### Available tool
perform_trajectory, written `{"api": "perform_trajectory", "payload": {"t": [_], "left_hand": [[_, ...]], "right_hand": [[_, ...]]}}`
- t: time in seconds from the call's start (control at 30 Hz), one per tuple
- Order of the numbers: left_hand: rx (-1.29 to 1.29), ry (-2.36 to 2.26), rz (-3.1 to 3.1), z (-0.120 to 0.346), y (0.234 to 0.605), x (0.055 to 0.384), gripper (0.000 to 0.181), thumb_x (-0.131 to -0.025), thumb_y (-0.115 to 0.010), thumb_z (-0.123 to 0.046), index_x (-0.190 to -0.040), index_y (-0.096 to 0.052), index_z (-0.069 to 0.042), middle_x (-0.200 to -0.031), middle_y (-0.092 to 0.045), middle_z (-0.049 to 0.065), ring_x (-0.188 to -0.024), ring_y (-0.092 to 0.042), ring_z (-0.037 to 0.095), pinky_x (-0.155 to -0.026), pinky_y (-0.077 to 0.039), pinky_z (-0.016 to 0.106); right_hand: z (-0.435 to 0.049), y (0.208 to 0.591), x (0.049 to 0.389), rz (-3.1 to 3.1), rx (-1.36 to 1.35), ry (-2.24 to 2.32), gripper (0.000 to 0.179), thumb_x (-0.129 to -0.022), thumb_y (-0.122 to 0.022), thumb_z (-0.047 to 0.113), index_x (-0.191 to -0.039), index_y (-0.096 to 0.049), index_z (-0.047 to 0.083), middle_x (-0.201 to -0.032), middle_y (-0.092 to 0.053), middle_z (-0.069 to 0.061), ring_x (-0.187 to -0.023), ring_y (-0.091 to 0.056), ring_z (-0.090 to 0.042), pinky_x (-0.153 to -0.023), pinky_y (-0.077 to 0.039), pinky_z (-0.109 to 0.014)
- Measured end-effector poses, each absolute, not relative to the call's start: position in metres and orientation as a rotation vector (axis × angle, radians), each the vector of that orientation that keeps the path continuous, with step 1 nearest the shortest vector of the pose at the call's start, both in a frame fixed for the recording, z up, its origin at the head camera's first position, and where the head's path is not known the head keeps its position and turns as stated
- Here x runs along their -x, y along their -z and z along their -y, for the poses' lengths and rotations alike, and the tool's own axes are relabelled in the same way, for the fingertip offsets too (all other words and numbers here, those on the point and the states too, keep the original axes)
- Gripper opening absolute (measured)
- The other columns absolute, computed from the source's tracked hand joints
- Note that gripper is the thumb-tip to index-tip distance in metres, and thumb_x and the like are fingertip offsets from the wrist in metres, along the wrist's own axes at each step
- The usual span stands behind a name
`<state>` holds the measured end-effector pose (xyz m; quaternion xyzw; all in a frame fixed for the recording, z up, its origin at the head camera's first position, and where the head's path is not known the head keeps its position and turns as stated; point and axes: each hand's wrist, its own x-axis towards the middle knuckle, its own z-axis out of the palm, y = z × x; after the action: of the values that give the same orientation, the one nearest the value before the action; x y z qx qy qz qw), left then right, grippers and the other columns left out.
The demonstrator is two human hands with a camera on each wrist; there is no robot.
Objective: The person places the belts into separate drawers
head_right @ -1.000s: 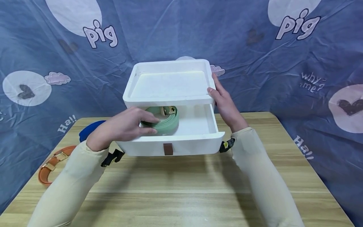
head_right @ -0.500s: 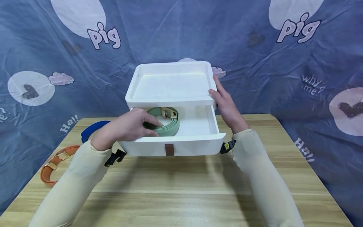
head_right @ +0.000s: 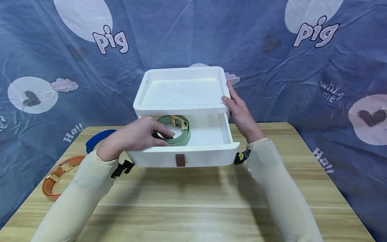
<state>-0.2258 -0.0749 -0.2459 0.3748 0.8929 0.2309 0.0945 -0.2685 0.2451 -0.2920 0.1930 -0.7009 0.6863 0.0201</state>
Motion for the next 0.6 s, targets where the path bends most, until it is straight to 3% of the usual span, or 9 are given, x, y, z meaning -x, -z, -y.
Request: {"api": "perform_trajectory", "payload": {"t": [0.37,0.6], "left_hand": [[-1.265,-0.890,-2.650,0.085,0.246,0.225,0.033,-0.087,-0.078,-0.018,-0.117,-0.073,-0.009,-0.111,-0.071,-0.001,-0.106,-0.063,0.012,-0.094,-0.054,0.037],[-1.484,-1.048,-2.727,0.092,0.248,0.221,0.039,-0.084,-0.080,-0.012,-0.121,-0.070,-0.004,-0.119,-0.069,0.004,-0.112,-0.062,0.016,-0.099,-0.051,0.033]], "right_hand": [[-0.245,0.292,0.269,2.167,-0.592,-2.126,0.060,-0.106,-0.042,0.031,-0.157,-0.010,0.036,-0.162,-0.012,0.001,-0.137,-0.031,-0.031,-0.091,-0.051,-0.025],[-0.244,0.292,0.270,2.164,-0.587,-2.130,0.061,-0.106,-0.043,0.031,-0.158,-0.010,0.035,-0.162,-0.013,0.001,-0.138,-0.031,-0.030,-0.090,-0.051,-0.025]]}}
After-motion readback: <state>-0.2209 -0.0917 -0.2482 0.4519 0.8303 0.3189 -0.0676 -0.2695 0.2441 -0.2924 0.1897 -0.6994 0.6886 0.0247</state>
